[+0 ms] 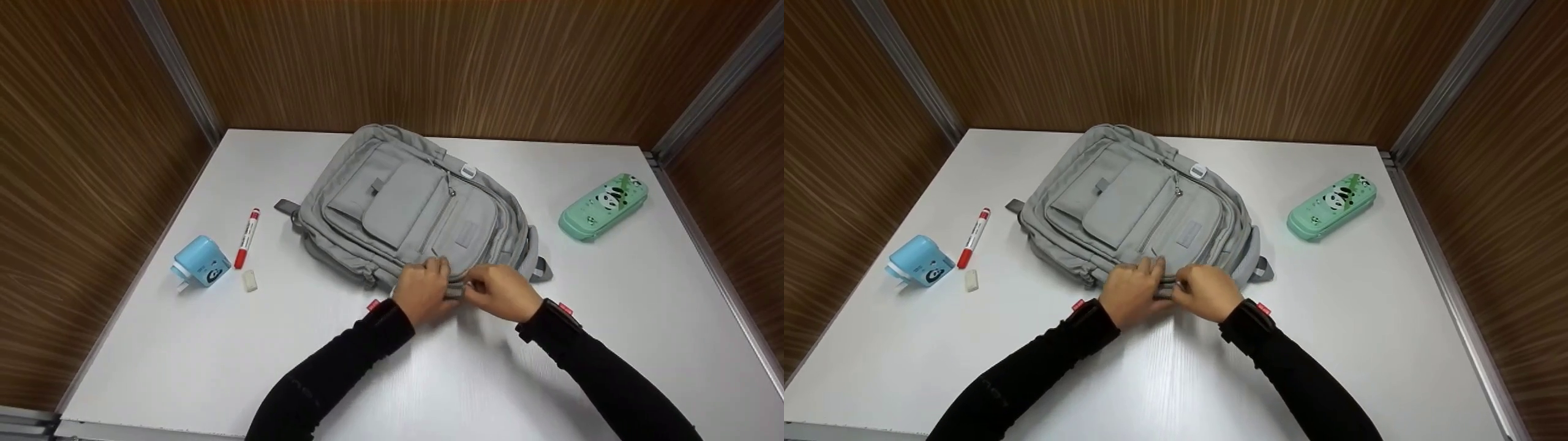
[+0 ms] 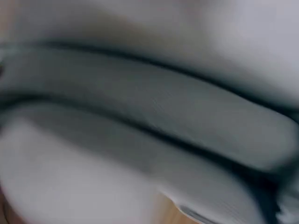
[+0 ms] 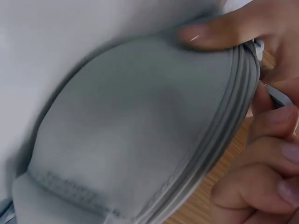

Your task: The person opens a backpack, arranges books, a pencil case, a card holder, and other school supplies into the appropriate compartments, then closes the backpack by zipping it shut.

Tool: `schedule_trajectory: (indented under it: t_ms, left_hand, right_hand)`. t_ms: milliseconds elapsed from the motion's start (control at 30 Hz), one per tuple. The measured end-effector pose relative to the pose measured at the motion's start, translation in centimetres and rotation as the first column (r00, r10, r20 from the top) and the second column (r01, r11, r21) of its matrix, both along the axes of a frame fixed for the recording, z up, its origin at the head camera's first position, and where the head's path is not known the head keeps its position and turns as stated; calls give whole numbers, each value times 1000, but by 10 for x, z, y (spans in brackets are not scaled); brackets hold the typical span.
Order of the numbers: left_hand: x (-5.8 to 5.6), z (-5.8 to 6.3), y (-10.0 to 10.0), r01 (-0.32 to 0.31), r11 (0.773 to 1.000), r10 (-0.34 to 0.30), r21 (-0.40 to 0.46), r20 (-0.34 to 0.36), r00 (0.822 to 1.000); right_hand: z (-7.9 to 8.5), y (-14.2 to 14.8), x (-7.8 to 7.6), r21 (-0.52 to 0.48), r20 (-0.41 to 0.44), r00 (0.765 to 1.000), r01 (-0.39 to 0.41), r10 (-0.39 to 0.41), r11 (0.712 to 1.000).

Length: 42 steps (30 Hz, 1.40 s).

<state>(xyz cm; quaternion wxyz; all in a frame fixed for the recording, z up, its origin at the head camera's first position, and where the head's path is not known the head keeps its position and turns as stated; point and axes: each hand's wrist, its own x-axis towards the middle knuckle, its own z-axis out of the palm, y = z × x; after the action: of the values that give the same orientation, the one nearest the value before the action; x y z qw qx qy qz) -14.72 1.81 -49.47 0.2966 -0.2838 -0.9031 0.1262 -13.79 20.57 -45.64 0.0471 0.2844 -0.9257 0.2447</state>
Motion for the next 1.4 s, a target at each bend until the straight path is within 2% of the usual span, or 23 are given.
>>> schedule_trajectory:
  t_ms: [33,67,133,200,233,267,400,500,667,767,867,1167,1400]
  left_hand:
    - [-1,6,-11,59,998,-59,10,56,997]
    - [-3,12,-23,119,992,-122,33,114,986]
    - [-11,24,-52,221,970,-239,102,231,943]
    - [-21,33,-84,257,949,-304,182,321,897]
    - [-26,36,-99,246,944,-314,221,363,877]
    - [-32,38,-113,211,945,-299,251,398,867]
    - [-48,35,-154,38,968,-161,250,493,855]
    - [-55,27,-166,-11,971,-110,238,490,865]
    - [-57,17,-167,-25,973,-69,229,393,917]
    - [-54,15,-162,-30,979,-43,200,348,936]
    - [-50,13,-155,-28,983,-35,182,334,942]
    - [-38,7,-136,-9,983,-51,185,314,948]
    - [-27,3,-121,-18,985,-30,173,273,962]
  right_hand:
    - [2,3,0,-6,12,1000,12,-12,1000]
    - [3,6,-1,-11,19,1000,21,-21,1000]
    - [6,11,-1,-20,33,999,39,-38,999]
    - [8,15,-1,-32,46,998,53,-51,998]
    - [9,18,-1,-38,52,997,57,-55,998]
    - [9,20,-1,-44,57,997,61,-58,997]
    - [9,28,-1,-62,90,994,74,-69,995]
    - [9,31,0,-71,108,991,85,-77,994]
    - [10,32,2,-83,127,988,93,-82,992]
    - [10,29,4,-89,130,988,92,-80,992]
    - [10,26,4,-87,115,990,97,-86,992]
    - [7,13,-2,-29,4,993,117,-117,993]
    - [6,2,-4,-5,1,992,128,-128,992]
